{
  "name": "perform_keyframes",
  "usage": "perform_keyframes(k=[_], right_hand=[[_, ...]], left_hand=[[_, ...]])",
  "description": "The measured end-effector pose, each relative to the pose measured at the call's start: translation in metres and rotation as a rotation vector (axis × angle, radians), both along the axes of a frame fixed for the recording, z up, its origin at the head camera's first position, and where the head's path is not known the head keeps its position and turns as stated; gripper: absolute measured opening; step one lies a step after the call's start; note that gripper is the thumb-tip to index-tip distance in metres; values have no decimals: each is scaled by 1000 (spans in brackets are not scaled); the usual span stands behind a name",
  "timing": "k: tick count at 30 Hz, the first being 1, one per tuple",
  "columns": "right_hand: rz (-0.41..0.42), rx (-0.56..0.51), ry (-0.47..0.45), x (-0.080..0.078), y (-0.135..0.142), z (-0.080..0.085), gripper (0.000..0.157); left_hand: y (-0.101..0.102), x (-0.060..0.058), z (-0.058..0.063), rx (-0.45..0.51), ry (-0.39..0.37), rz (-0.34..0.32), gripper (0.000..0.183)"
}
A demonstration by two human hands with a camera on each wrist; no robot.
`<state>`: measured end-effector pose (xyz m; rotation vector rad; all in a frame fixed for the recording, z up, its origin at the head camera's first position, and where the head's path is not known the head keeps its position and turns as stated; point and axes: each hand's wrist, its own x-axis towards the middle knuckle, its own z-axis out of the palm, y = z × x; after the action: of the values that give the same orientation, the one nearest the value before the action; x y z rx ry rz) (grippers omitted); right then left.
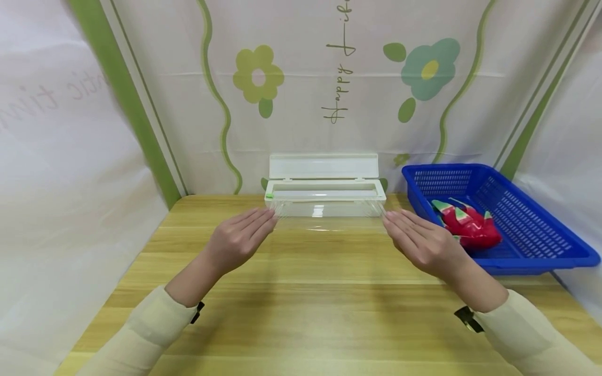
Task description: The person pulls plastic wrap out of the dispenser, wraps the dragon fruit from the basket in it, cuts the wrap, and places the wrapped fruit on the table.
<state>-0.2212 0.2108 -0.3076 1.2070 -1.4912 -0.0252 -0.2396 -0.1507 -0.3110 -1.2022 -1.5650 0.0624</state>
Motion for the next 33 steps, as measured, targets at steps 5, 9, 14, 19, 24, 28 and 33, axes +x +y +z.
perform_keyframes(k=[5,9,14,19,24,28,33], right_hand=[[7,-15,26,9,-1,6,19],[16,-20,20,16,-1,11,20],[29,-36,-8,24,-1,16,20],[40,-56,-11,28,-2,20,20],[63,-78,-9,30,-4,22,20],[62,-91,4,32,-5,22,20],[59,-99,17,33,-5,22,19]], left_hand=[[2,10,9,15,5,-50,19],[3,18,16,27,25,-78,18],[4,25,23,39,56,-88,17],[5,30,29,53,76,-99,16],[6,34,33,67,86,-121,15],[6,36,35,68,93,-136,15],[6,38,36,69,96,-148,15]])
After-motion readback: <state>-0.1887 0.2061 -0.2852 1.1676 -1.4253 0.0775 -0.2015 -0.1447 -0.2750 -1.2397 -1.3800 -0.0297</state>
